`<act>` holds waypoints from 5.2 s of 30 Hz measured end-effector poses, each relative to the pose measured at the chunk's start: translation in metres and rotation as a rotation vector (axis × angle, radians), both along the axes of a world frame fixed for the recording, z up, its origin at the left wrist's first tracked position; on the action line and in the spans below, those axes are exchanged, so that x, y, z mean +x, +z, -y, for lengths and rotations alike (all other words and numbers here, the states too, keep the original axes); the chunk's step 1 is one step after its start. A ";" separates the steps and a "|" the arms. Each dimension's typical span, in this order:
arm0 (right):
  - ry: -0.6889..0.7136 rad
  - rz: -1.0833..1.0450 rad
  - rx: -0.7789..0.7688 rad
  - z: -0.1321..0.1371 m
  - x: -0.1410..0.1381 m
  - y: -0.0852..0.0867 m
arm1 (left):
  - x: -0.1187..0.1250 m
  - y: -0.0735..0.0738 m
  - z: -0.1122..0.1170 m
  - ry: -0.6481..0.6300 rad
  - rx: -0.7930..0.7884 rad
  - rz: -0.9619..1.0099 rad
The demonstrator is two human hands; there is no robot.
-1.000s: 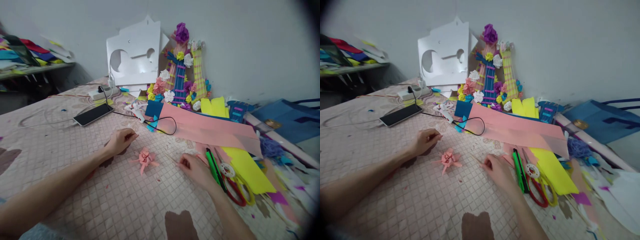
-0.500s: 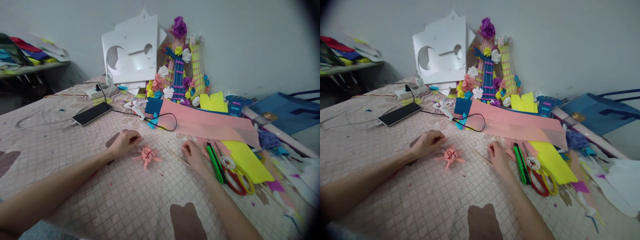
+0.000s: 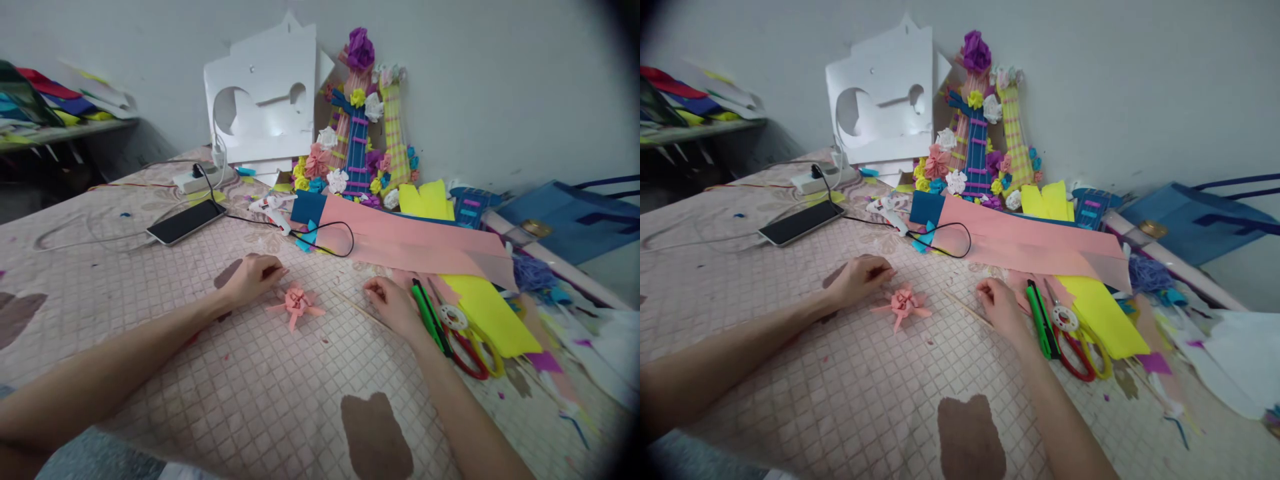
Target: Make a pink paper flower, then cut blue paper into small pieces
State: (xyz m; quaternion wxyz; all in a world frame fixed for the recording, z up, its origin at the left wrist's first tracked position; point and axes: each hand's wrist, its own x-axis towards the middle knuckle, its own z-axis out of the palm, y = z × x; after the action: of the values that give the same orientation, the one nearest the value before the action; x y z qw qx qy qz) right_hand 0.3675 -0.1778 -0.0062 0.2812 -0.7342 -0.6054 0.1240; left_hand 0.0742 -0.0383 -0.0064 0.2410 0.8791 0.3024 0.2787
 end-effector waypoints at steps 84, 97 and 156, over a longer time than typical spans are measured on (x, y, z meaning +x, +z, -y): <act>0.211 -0.091 -0.045 0.026 0.026 -0.004 | 0.001 -0.005 -0.003 -0.001 -0.009 -0.061; 0.301 0.068 -0.019 0.029 0.022 0.007 | 0.001 -0.005 -0.004 0.000 -0.020 -0.076; 0.091 -1.544 0.075 0.041 -0.077 0.041 | 0.072 0.028 0.079 -0.451 0.561 0.127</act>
State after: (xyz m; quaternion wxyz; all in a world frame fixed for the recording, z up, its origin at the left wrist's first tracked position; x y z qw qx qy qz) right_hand 0.2904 -0.2191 0.0347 0.6429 -0.4041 -0.2712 0.5915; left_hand 0.1459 -0.1171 0.0214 0.0643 0.9366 -0.0029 0.3445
